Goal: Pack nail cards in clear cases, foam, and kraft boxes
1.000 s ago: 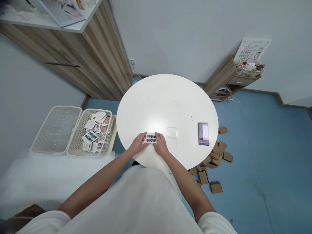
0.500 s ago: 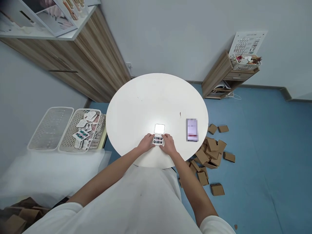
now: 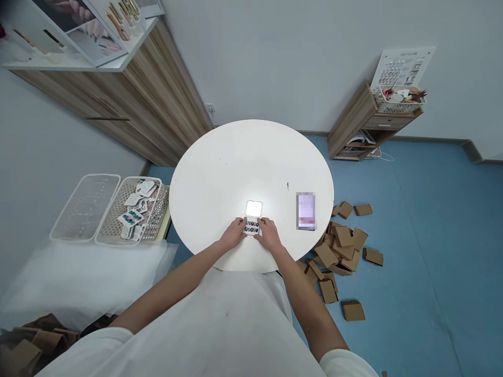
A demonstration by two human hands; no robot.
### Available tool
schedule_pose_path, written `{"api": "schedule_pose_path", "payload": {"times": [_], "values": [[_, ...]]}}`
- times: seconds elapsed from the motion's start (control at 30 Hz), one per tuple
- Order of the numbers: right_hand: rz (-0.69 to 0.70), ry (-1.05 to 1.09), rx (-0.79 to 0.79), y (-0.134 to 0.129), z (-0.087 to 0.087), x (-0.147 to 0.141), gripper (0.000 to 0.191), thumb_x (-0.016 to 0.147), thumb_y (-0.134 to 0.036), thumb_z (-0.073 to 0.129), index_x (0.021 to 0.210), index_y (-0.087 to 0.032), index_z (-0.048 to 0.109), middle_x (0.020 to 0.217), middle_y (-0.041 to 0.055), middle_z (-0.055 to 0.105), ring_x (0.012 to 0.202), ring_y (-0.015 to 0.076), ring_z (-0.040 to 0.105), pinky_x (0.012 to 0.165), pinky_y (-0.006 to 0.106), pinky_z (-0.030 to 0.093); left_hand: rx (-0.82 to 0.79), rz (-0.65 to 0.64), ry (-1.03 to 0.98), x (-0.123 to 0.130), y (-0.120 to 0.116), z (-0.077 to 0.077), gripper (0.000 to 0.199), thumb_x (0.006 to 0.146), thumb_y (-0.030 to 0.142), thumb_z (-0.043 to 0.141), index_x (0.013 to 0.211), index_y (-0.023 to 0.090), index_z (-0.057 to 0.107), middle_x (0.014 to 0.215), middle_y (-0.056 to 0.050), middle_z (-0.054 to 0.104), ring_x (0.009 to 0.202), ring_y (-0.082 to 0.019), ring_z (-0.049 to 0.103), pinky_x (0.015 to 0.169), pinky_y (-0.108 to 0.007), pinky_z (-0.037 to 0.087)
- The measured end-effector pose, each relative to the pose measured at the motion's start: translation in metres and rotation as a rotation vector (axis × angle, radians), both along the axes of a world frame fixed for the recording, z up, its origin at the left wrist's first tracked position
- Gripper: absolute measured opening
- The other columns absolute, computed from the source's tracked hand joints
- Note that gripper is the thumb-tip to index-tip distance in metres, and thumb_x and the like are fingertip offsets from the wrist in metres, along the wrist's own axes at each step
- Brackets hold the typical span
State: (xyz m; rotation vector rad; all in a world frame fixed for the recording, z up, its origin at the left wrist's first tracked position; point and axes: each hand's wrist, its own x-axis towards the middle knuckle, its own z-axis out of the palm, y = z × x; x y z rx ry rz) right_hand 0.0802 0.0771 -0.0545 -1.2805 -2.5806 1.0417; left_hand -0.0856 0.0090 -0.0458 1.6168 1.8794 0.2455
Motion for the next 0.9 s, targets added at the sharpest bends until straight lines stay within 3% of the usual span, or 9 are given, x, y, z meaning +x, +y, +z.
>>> {"api": "schedule_pose_path", "payload": {"times": [0.27,0.47,0.6,0.73,0.9], "values": [[-0.006,-0.044,0.008,-0.005,-0.003,-0.001,0.063,0.073,-0.026,0.057,0.130,-0.027,0.030,0.124,0.0084,0.040,0.111,0.0273,0.037,0.087,0.041,0.036,0.010,-0.007,0.023,0.002,-0.003,-0.004,0.060,0.076,0.018,0.046,0.132,0.019,0.022,0.117,-0.012,0.041,0.103,-0.025,0.042,0.080,-0.035,0.037],[-0.063,-0.001,-0.057,-0.010,0.001,-0.001,0.067,0.072,-0.024,0.054,0.133,-0.023,0.026,0.127,0.0095,0.037,0.116,0.0277,0.032,0.092,0.041,0.033,0.004,0.038,-0.023,0.004,-0.004,-0.002,0.065,0.075,0.015,0.046,0.134,0.018,0.019,0.120,-0.013,0.040,0.106,-0.026,0.041,0.083,-0.036,0.035],[-0.261,0.196,-0.295,-0.014,0.002,-0.003,0.076,0.068,-0.024,0.056,0.135,-0.022,0.020,0.123,0.0087,0.041,0.108,0.0224,0.043,0.087,0.036,0.039,0.016,0.220,-0.211,0.005,-0.009,-0.002,0.069,0.072,0.019,0.053,0.133,0.014,0.021,0.117,-0.014,0.042,0.104,-0.024,0.043,0.086,-0.034,0.034],[-0.530,0.364,-0.556,-0.014,0.003,-0.008,0.070,0.062,-0.025,0.059,0.127,-0.021,0.036,0.109,0.0061,0.051,0.085,0.0163,0.052,0.074,0.029,0.045,-0.036,0.510,-0.396,0.009,-0.010,-0.002,0.053,0.070,0.025,0.057,0.120,0.015,0.042,0.100,-0.009,0.051,0.082,-0.017,0.050,0.076,-0.029,0.038],[-0.531,0.489,-0.676,-0.018,0.011,-0.012,0.054,0.057,-0.018,0.059,0.110,-0.020,0.053,0.093,0.0028,0.056,0.071,0.0113,0.051,0.068,0.026,0.044,-0.033,0.736,-0.593,0.011,-0.013,0.000,0.031,0.066,0.030,0.061,0.094,0.016,0.057,0.074,-0.001,0.054,0.066,-0.012,0.049,0.066,-0.025,0.037]]}}
